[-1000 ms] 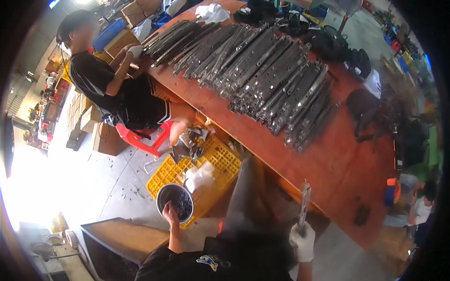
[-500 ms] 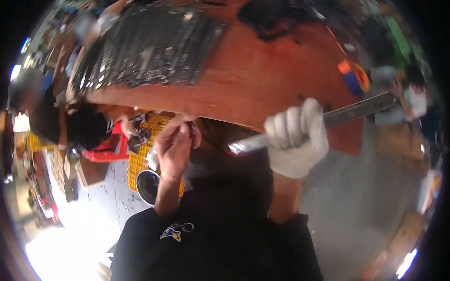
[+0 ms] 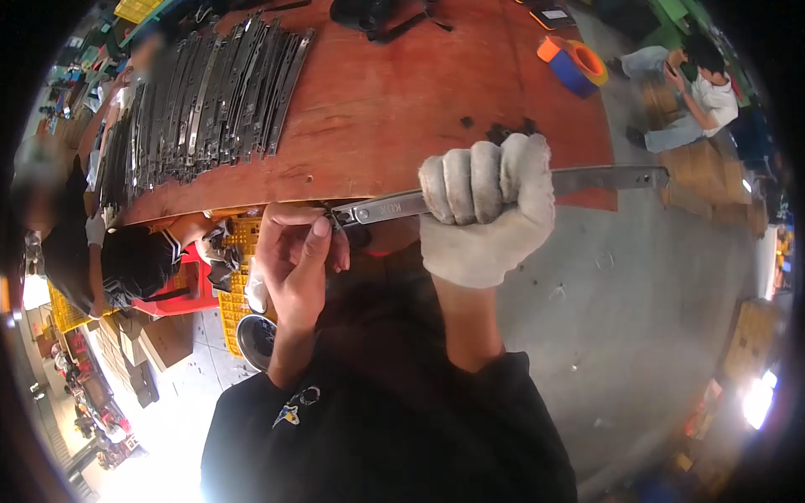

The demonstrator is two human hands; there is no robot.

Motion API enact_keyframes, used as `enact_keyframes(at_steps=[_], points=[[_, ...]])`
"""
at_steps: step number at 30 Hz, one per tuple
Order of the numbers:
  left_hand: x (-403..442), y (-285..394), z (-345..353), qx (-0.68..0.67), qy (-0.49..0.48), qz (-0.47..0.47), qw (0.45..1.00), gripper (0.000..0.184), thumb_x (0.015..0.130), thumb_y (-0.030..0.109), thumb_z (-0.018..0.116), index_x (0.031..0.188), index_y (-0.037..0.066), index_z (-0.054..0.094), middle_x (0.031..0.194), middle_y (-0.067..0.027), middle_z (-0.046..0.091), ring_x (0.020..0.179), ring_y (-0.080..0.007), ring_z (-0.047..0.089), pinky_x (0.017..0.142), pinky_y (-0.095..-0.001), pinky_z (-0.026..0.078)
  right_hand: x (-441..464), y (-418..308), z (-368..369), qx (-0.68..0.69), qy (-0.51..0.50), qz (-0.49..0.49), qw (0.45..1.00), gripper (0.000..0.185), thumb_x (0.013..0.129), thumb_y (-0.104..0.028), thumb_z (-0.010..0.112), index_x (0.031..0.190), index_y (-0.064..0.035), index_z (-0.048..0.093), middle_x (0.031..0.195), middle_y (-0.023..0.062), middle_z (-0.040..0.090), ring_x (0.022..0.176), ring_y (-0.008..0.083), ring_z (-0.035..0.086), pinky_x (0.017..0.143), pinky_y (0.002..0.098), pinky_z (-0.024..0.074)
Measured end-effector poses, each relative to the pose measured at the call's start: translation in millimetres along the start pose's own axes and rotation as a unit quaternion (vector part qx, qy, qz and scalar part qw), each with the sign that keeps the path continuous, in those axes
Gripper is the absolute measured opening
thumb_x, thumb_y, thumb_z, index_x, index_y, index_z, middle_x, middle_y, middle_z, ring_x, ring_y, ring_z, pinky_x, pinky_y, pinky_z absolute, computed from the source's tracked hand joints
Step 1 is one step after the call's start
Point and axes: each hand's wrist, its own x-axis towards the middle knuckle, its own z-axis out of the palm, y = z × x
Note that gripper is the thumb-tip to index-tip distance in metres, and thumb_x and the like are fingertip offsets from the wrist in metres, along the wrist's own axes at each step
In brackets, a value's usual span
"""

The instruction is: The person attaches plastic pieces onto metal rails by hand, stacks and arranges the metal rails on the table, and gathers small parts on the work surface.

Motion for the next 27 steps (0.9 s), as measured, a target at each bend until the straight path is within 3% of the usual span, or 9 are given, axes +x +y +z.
enact_keyframes(at_steps=[6, 12, 16, 19, 22, 24, 25, 27], points=[[-5, 0, -6, -0.067, 0.035, 0.025, 0.997, 0.01, 0.098, 0.005, 0.056, 0.102, 0.0, 0.048, 0.076, -0.0091, 0.055, 0.056, -0.0163, 0.055, 0.049, -0.0272, 0.044, -4, 13, 5, 0.0, -0.013, 0.003, 1.0, 0.043, 0.105, -0.032, 0.04, 0.065, -0.0196, 0.03, 0.048, -0.0066, 0.026, 0.039, 0.0083, 0.022, 0.041, 0.0256, 0.0235], [-7, 7, -22, -0.076, 0.056, 0.017, 0.995, 0.008, 0.097, 0.002, 0.055, 0.1, 0.001, 0.048, 0.079, -0.0092, 0.055, 0.058, -0.0152, 0.054, 0.052, -0.0267, 0.044, -4, 27, 3, 0.02, -0.1, 0.025, 0.994, 0.041, 0.106, -0.032, 0.038, 0.067, -0.0187, 0.035, 0.049, -0.0049, 0.03, 0.04, 0.0094, 0.025, 0.043, 0.0271, 0.0258], [-8, 9, -37, -0.043, 0.046, 0.022, 0.998, 0.008, 0.095, -0.004, 0.056, 0.098, -0.001, 0.05, 0.08, -0.0099, 0.057, 0.063, -0.0125, 0.055, 0.054, -0.0243, 0.044, -3, 35, 7, 0.021, -0.095, 0.046, 0.994, 0.041, 0.106, -0.032, 0.038, 0.067, -0.0186, 0.036, 0.049, -0.0047, 0.031, 0.04, 0.0097, 0.025, 0.044, 0.0274, 0.0259], [-3, 14, -48, 0.07, 0.013, 0.011, 0.997, 0.008, 0.093, -0.007, 0.056, 0.098, -0.002, 0.051, 0.08, -0.0116, 0.059, 0.06, -0.0114, 0.054, 0.051, -0.0231, 0.043, -2, 39, 8, 0.003, -0.098, 0.048, 0.994, 0.04, 0.106, -0.029, 0.038, 0.067, -0.0184, 0.035, 0.049, -0.0044, 0.032, 0.04, 0.0098, 0.026, 0.044, 0.0272, 0.0266], [2, 14, -52, 0.058, 0.009, -0.029, 0.998, 0.009, 0.092, -0.009, 0.055, 0.098, -0.003, 0.052, 0.077, -0.0131, 0.061, 0.056, -0.0121, 0.057, 0.049, -0.023, 0.045, -1, 48, 5, 0.013, -0.155, 0.05, 0.987, 0.038, 0.104, -0.025, 0.039, 0.067, -0.017, 0.035, 0.05, -0.0031, 0.034, 0.042, 0.0109, 0.029, 0.045, 0.0278, 0.0287], [7, 6, -56, 0.025, 0.057, -0.096, 0.993, 0.009, 0.092, -0.009, 0.054, 0.098, -0.003, 0.052, 0.073, -0.0125, 0.062, 0.055, -0.0148, 0.06, 0.049, -0.025, 0.049, 3, 58, -1, 0.018, -0.2, 0.079, 0.976, 0.035, 0.102, -0.021, 0.041, 0.068, -0.0148, 0.035, 0.051, -0.0005, 0.037, 0.045, 0.0128, 0.033, 0.047, 0.0293, 0.0317], [9, -12, -66, -0.002, 0.037, -0.097, 0.995, 0.008, 0.093, -0.007, 0.055, 0.1, -0.003, 0.052, 0.075, -0.0141, 0.064, 0.059, -0.0172, 0.064, 0.054, -0.0268, 0.053, 6, 61, -6, 0.009, -0.186, 0.1, 0.977, 0.033, 0.099, -0.019, 0.043, 0.068, -0.0126, 0.036, 0.052, 0.0017, 0.038, 0.046, 0.0142, 0.034, 0.049, 0.031, 0.0321], [11, -40, -78, 0.061, 0.022, -0.106, 0.992, 0.022, 0.098, 0.002, 0.054, 0.119, -0.003, 0.051, 0.084, -0.0155, 0.067, 0.067, -0.0169, 0.066, 0.06, -0.0275, 0.054, 12, 73, -20, -0.046, -0.148, 0.136, 0.978, 0.032, 0.098, -0.018, 0.046, 0.068, -0.0111, 0.037, 0.053, 0.0008, 0.034, 0.046, 0.0139, 0.031, 0.049, 0.0311, 0.0289]])
